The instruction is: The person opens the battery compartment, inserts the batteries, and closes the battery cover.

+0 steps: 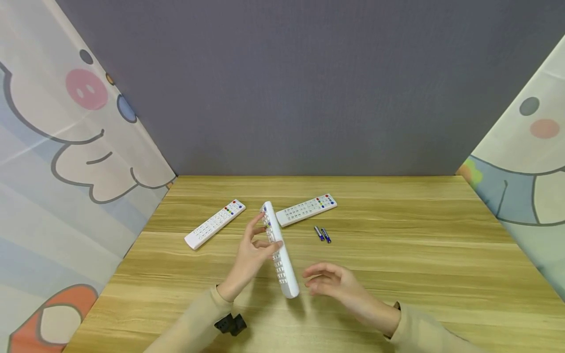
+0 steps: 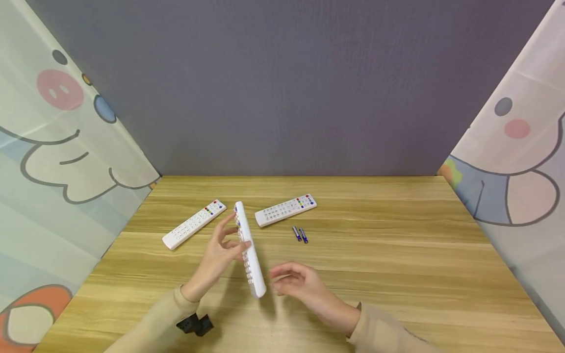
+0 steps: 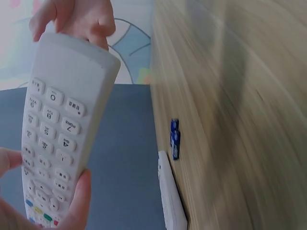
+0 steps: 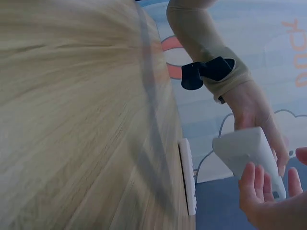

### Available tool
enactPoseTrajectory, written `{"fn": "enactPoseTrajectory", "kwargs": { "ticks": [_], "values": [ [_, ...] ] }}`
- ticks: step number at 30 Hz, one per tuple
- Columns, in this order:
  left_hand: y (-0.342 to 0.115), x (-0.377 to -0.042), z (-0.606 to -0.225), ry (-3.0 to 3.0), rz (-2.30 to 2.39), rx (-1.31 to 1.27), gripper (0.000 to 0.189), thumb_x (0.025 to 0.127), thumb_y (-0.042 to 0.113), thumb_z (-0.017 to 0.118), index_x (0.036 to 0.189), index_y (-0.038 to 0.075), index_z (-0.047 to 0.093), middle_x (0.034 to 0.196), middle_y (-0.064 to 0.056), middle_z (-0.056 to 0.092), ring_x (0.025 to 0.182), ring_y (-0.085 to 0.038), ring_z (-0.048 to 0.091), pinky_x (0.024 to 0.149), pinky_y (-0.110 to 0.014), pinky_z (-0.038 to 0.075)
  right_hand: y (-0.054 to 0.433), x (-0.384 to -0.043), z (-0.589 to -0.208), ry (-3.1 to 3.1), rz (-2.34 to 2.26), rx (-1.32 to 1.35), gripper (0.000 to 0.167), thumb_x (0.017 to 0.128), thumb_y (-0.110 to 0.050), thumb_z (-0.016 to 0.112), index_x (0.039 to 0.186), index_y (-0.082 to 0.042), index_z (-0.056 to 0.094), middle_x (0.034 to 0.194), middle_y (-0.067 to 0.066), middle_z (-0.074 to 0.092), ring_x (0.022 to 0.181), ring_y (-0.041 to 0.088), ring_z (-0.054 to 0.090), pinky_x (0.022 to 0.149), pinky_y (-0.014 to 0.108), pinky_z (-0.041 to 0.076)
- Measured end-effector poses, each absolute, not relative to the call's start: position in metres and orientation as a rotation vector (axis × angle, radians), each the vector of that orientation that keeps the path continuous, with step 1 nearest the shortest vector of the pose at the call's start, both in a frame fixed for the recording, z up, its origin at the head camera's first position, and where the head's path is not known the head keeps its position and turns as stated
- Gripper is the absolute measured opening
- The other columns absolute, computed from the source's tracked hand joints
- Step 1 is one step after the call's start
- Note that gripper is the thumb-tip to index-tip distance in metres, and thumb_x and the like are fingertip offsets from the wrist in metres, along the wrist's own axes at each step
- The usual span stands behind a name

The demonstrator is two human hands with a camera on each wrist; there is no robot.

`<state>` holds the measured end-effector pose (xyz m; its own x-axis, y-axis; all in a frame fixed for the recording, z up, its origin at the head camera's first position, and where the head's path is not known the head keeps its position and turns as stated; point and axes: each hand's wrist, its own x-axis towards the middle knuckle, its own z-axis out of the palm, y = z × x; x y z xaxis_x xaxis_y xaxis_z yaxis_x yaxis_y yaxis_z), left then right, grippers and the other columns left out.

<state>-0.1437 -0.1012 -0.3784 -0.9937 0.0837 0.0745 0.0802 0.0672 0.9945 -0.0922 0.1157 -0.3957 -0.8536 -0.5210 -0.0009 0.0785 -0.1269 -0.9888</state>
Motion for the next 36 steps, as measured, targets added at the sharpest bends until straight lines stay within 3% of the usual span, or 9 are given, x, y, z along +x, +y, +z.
{"fn": "enactPoseTrajectory", "kwargs": {
  "ticks": [10,16,23,27,31,36],
  "values": [
    [-0.120,-0.154,-0.374,2.429,1.883,0.178,0.079,0.067,-0.001,0.069,0.135,0.017,0.032,0.120,-0.024,0.039,0.069,-0.021,0.056,0.057,-0.030,0.052,0.144,-0.098,-0.398,1.840,-1.861,-0.686,0.031,0.085,-0.004,0.054,0.106,0.018,0.047,0.102,0.031,0.053,0.085,0.015,0.060,0.078,0.034,0.052],
    [-0.131,-0.161,-0.374,2.570,1.712,0.247,0.079,0.067,-0.002,0.070,0.135,0.015,0.033,0.120,-0.025,0.041,0.064,-0.019,0.055,0.052,-0.028,0.051,0.166,-0.103,-0.397,1.955,-1.772,-0.703,0.028,0.087,-0.005,0.051,0.107,0.014,0.049,0.101,0.028,0.054,0.085,0.019,0.060,0.076,0.035,0.052],
    [-0.148,-0.176,-0.377,2.741,1.425,0.403,0.076,0.067,-0.004,0.069,0.133,0.012,0.034,0.126,-0.023,0.033,0.054,-0.016,0.048,0.046,-0.025,0.047,0.189,-0.107,-0.401,2.264,-1.548,-0.830,0.019,0.087,-0.006,0.053,0.103,0.005,0.055,0.096,0.016,0.059,0.081,0.013,0.057,0.068,0.024,0.051],
    [-0.157,-0.182,-0.378,2.888,1.170,0.501,0.077,0.064,0.002,0.073,0.131,0.015,0.038,0.133,-0.022,0.034,0.077,-0.026,0.054,0.056,-0.031,0.049,0.199,-0.110,-0.403,2.379,-1.466,-0.898,0.017,0.086,-0.004,0.054,0.101,0.003,0.057,0.093,0.015,0.060,0.078,0.014,0.057,0.067,0.023,0.050],
    [-0.163,-0.190,-0.380,2.972,0.978,0.629,0.078,0.061,0.005,0.076,0.130,0.013,0.040,0.132,-0.025,0.036,0.101,-0.037,0.049,0.070,-0.041,0.050,0.206,-0.113,-0.402,2.467,-1.403,-0.940,0.017,0.085,-0.003,0.054,0.101,0.003,0.057,0.092,0.014,0.061,0.077,0.013,0.057,0.067,0.023,0.050],
    [-0.166,-0.199,-0.379,2.963,0.802,0.651,0.075,0.062,0.007,0.075,0.129,0.014,0.042,0.132,-0.027,0.034,0.076,-0.024,0.054,0.052,-0.030,0.047,0.213,-0.116,-0.399,2.651,-1.223,-0.941,0.017,0.084,-0.005,0.057,0.100,-0.001,0.059,0.090,0.008,0.062,0.074,0.006,0.055,0.063,0.022,0.050]
  ]
}}
